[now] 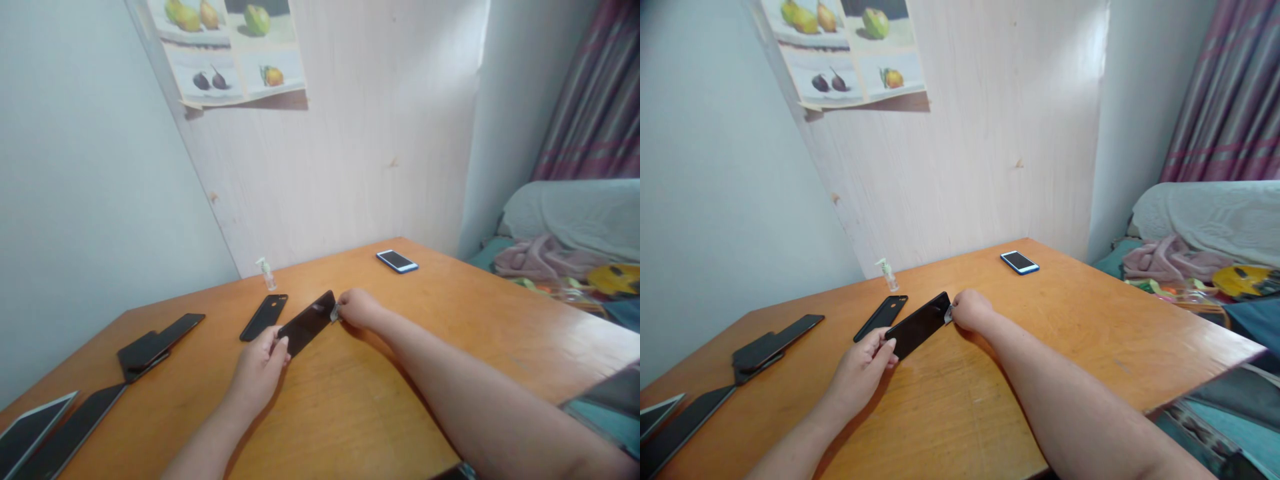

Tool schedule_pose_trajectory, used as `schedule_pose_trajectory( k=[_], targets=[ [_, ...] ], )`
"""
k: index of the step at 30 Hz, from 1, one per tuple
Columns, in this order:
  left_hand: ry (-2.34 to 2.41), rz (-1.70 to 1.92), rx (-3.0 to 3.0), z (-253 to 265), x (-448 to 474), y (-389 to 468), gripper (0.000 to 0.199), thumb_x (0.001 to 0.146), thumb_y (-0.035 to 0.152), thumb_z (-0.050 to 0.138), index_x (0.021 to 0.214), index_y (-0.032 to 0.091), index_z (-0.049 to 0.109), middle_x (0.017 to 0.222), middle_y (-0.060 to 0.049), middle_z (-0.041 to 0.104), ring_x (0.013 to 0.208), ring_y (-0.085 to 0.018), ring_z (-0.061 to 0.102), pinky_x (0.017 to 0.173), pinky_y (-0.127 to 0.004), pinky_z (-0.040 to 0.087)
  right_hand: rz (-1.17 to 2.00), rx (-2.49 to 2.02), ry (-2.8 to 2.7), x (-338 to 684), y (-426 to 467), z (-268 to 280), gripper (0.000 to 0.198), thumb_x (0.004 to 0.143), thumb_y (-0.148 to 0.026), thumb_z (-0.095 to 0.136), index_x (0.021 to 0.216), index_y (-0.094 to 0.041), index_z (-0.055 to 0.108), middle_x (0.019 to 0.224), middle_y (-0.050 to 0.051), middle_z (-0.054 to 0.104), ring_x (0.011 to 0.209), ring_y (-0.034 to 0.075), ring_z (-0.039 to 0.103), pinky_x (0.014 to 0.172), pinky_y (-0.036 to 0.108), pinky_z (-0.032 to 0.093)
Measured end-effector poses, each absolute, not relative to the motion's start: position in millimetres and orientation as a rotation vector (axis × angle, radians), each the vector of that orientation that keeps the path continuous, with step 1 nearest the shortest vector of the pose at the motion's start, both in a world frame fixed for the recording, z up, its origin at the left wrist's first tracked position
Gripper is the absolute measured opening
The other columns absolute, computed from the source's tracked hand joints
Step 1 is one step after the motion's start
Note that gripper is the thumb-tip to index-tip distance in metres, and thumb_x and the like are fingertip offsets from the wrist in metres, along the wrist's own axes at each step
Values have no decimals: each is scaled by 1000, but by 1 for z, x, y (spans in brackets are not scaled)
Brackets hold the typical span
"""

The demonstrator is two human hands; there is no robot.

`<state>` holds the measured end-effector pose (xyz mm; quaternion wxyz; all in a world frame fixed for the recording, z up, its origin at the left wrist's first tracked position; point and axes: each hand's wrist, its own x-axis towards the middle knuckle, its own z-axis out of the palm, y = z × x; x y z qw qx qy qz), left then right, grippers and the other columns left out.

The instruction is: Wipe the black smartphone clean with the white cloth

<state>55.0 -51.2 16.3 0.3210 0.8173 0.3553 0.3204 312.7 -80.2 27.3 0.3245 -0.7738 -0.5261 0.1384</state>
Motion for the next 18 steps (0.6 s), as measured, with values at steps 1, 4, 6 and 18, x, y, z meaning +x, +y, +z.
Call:
schedule_pose_trajectory(
  k=[1, 4, 6, 18],
  targets=[
    [933, 842, 2148, 16, 55, -51, 29, 91, 40, 47, 106, 20, 60, 78, -2, 67, 71, -18, 64, 64, -28, 48, 353, -2011, -1381, 312, -80, 27, 13, 72, -19, 62, 64, -17, 71, 65, 6, 67, 63, 16, 58, 57, 24, 36],
    [922, 854, 2146, 16, 55, -51, 29, 90, 40, 47, 105, 20, 61, 77, -2, 66, 70, -18, 63, 64, -27, 48, 331, -1947, -1380, 313, -78, 27, 21, 80, -21, 53, 72, -18, 73, 70, 4, 69, 66, 14, 59, 59, 23, 36],
    [926, 857, 2142, 17, 56, -51, 29, 90, 40, 47, 105, 19, 62, 76, -2, 67, 69, -18, 63, 63, -27, 48, 344, -1945, -1377, 314, -78, 25, 19, 77, -20, 56, 68, -18, 72, 66, 4, 67, 62, 14, 57, 57, 23, 36],
    [935, 848, 2127, 17, 55, -52, 30, 90, 40, 47, 106, 20, 61, 77, -2, 67, 69, -18, 63, 62, -27, 48, 343, -1938, -1363, 314, -79, 29, 15, 72, -18, 62, 58, -17, 68, 56, 3, 62, 57, 13, 54, 54, 23, 35]
  ],
)
